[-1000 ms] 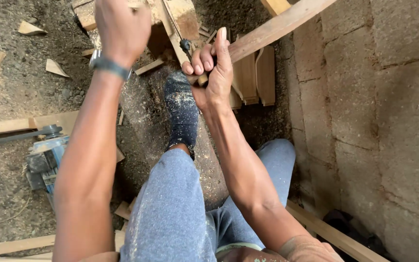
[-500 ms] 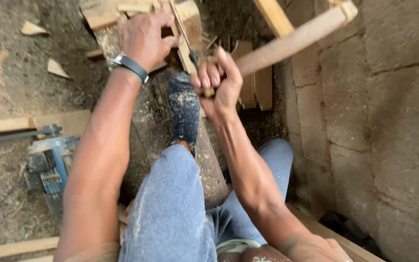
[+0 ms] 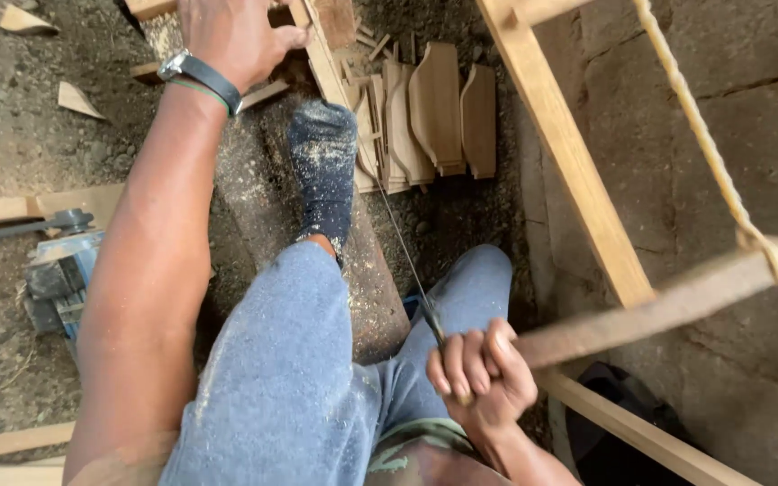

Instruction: Sawing a wooden board using a manual bow saw

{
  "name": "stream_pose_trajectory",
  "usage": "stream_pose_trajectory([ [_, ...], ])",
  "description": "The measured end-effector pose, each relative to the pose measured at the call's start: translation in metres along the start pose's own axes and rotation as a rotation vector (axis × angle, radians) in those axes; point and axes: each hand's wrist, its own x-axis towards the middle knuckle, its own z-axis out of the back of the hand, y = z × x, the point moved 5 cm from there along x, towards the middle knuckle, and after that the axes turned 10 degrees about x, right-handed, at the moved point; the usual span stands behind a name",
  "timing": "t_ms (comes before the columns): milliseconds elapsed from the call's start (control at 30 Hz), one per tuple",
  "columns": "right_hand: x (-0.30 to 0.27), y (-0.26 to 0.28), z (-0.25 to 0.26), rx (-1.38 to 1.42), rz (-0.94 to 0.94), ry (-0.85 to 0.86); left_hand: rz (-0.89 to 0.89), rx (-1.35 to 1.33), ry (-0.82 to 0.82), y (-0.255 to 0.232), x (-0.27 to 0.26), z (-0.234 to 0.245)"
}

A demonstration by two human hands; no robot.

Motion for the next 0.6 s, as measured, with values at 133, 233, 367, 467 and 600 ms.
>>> stream_pose_trajectory([
  [133,0.109,-0.053,-0.026,0.089,-0.077,0.073,0.018,-0.064,0.036,-0.006,0.005,0.007],
  [233,0.198,-0.086,-0.037,0.087,-0.047,0.034,0.073,-0.121,0.107,-0.008,0.011,0.013],
  [367,0.219,-0.088,-0.061,0.044,-0.075,0.185,0.100,-0.128,0.109,-0.009,0.011,0.013],
  [467,0.153,-0.063,-0.053,0.101,-0.054,0.139,0.125,-0.209,0.172,-0.012,0.008,0.017],
  [600,0.044,-0.014,-0.032,0.032,-0.045,0.217,0.067,-0.088,0.064,-0.009,0.003,0.010],
])
